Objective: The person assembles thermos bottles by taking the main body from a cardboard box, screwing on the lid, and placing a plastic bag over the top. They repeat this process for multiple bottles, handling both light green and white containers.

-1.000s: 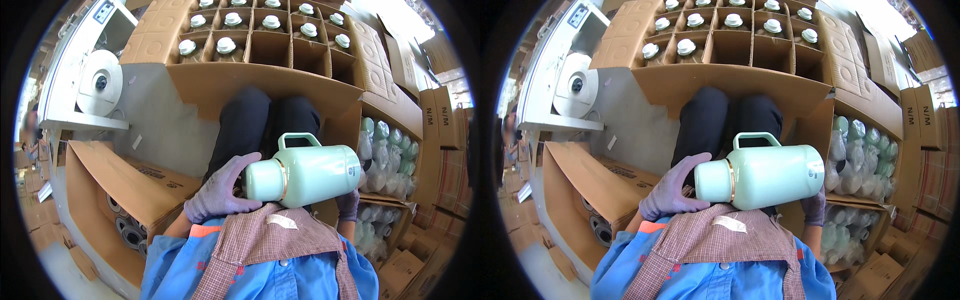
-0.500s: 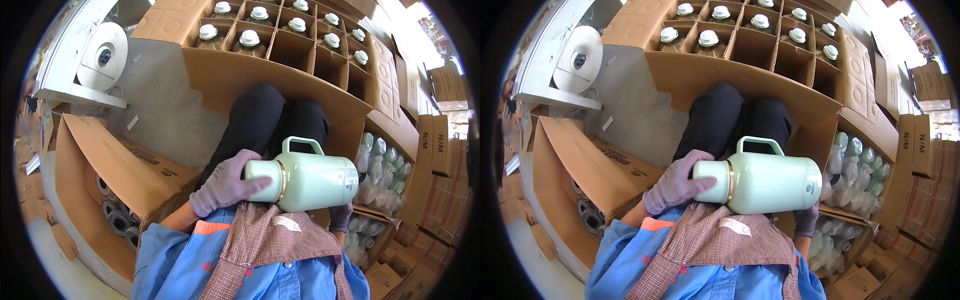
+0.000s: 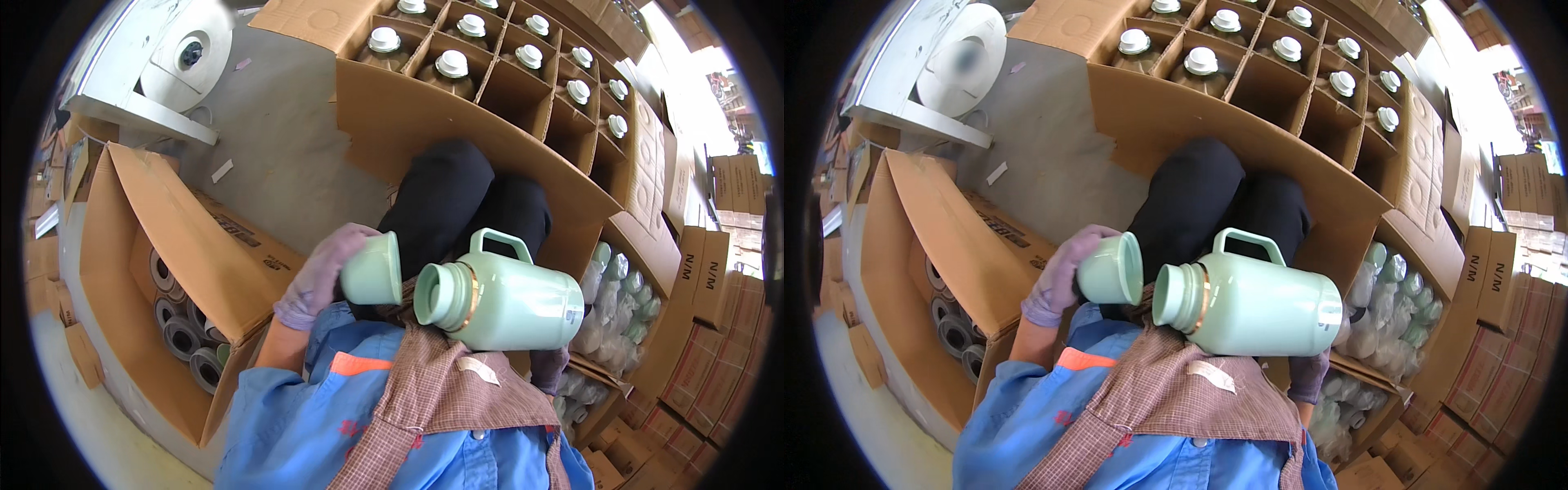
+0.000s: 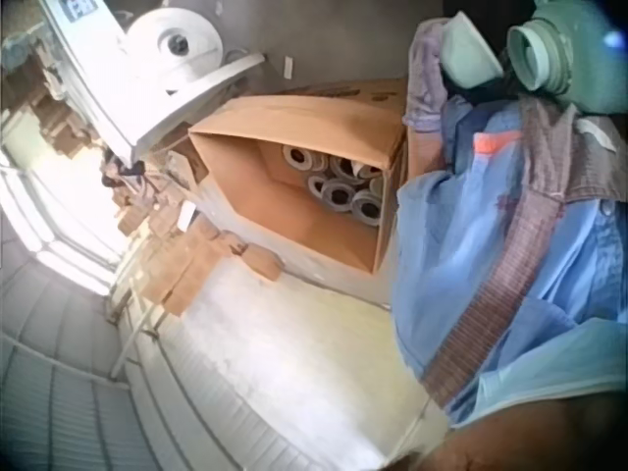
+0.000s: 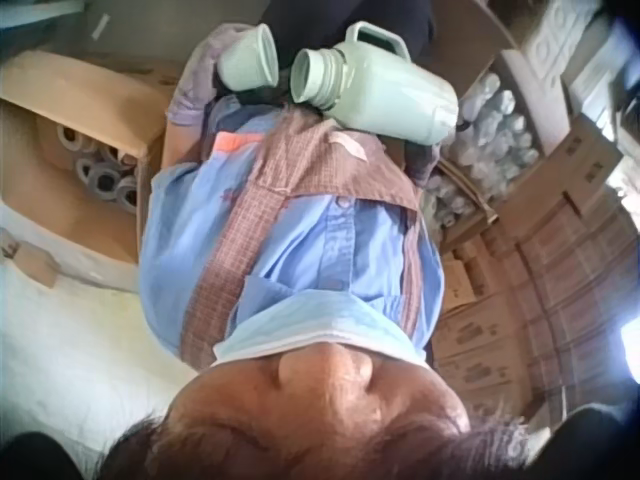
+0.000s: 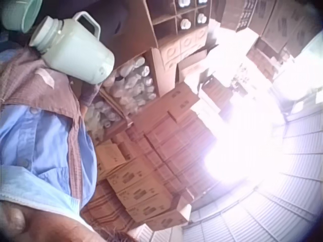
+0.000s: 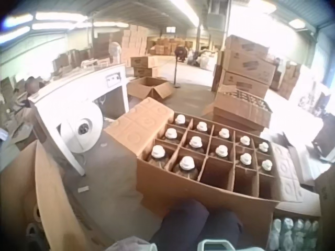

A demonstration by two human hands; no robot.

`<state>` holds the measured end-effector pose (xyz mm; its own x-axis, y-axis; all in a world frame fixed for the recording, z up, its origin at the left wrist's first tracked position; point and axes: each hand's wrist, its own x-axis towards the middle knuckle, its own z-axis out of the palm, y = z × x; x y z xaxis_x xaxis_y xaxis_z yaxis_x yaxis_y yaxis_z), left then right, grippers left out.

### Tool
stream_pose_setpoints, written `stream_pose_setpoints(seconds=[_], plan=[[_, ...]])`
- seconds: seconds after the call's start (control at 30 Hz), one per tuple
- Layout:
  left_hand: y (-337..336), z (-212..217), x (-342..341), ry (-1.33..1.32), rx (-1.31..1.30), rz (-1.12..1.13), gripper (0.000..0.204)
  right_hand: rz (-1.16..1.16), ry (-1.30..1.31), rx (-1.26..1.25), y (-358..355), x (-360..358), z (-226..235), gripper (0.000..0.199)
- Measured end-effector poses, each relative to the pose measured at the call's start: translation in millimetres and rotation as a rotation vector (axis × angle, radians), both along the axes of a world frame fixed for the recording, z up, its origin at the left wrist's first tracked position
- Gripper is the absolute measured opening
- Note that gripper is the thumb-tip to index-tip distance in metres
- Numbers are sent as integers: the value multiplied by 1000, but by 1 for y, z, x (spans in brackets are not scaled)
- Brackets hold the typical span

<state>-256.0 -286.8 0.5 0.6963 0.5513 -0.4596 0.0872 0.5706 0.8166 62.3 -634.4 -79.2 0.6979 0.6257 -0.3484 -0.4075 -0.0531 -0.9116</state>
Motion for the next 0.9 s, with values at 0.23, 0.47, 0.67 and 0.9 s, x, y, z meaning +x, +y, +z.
stream_pose_setpoints(seconds=[0.23, 0.47, 0.67, 0.9], plan=[[-22, 4, 16, -207, 288, -342, 79, -104, 394, 150, 0, 15, -9, 52], [-17, 10, 25, -158, 460, -353, 82, -56, 326, 50, 20, 21, -6, 52], [-17, 3, 28, -142, 436, -337, 84, -17, 303, 2, 34, 22, -8, 52], [-17, -2, 34, -214, 544, -279, 81, 31, 285, -37, 48, 31, -9, 52]])
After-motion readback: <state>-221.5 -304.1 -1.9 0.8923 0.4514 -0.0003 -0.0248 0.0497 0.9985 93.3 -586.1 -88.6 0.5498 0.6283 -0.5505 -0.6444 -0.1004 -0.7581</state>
